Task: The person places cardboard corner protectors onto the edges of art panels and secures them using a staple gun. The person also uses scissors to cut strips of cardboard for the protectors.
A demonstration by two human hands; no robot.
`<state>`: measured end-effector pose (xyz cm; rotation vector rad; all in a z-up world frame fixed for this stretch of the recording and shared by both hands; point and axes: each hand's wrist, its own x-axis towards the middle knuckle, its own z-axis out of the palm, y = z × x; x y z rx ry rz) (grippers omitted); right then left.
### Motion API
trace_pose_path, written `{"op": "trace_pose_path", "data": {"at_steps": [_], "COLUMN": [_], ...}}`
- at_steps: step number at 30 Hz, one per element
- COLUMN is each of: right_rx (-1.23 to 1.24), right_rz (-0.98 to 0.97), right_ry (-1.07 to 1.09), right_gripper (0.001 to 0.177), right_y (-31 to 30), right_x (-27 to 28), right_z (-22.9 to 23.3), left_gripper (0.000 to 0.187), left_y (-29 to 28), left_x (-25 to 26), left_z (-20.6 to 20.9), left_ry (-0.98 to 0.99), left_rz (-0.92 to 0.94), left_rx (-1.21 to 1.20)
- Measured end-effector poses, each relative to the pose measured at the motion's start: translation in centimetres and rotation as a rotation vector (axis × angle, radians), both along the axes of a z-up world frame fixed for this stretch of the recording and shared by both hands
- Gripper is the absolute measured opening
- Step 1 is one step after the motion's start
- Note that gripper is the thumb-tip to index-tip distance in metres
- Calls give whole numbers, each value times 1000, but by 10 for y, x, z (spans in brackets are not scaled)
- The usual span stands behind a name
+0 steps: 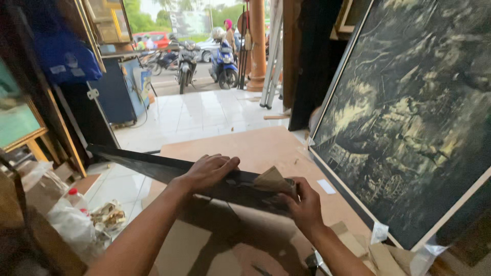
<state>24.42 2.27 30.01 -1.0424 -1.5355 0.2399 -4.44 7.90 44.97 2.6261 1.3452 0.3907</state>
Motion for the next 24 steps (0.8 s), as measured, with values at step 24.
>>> {"op": "trace_pose_path", "data": {"at_steps": [24], "right_rx": [24], "right_rz": [-146], "right_ry": [537], "right_gripper": [16], "right_y": [51], "right_x": [-20], "right_z": [23], "left_gripper": [72], "left_y": [-8], "left_x": [105], "left_z": [-89], "left_ry": [-308], "left_rz": [-400], "left_rx": [956]}}
